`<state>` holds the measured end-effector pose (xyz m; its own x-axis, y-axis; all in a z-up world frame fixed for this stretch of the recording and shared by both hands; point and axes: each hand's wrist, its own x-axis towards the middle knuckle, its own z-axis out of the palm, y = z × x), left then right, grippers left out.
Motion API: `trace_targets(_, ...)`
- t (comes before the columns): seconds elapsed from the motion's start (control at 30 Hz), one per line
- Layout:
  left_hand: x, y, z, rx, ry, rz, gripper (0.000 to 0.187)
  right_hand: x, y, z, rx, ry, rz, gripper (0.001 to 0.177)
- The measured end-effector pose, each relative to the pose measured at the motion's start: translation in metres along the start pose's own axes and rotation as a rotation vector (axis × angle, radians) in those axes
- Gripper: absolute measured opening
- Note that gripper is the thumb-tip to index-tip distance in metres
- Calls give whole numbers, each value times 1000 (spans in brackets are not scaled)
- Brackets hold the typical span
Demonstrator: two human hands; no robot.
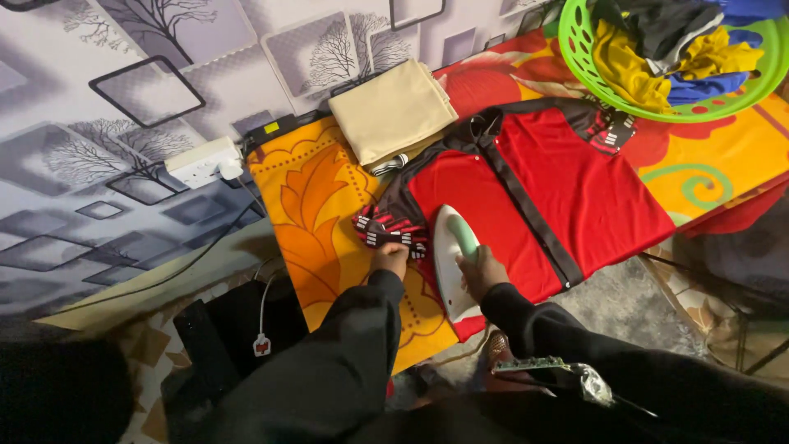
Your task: Ironing a red and black short-sleeved shirt on an ironing board.
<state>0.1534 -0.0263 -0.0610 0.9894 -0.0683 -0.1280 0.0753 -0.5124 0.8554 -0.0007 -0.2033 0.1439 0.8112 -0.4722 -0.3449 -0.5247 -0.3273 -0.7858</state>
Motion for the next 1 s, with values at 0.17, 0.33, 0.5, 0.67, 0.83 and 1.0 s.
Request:
trace_targets(0.17, 3, 58, -23, -411, -314, -198, 20, 22, 52, -23, 427, -180, -5, 35)
trace_targets(0.33, 34, 9, -6, -365, -263, -148, 25, -34, 33, -91, 191, -321, 9, 28)
trace_targets(0.5, 55, -13, 6, -361, -251, -52, 24, -47, 47, -108, -25, -485, -43, 29)
trace_targets(0.67, 40, 21, -11, -113, -215, 16, 26, -38, 60, -82, -148, -596, -99, 40)
trace_targets(0.83, 33, 29, -11, 71, -136, 42, 23, -41, 44, -58, -121, -580, -138, 43)
trace_targets(1.0, 23, 45, -46, 87, -167, -117, 23, -46, 59, -57, -79, -571, -137, 41)
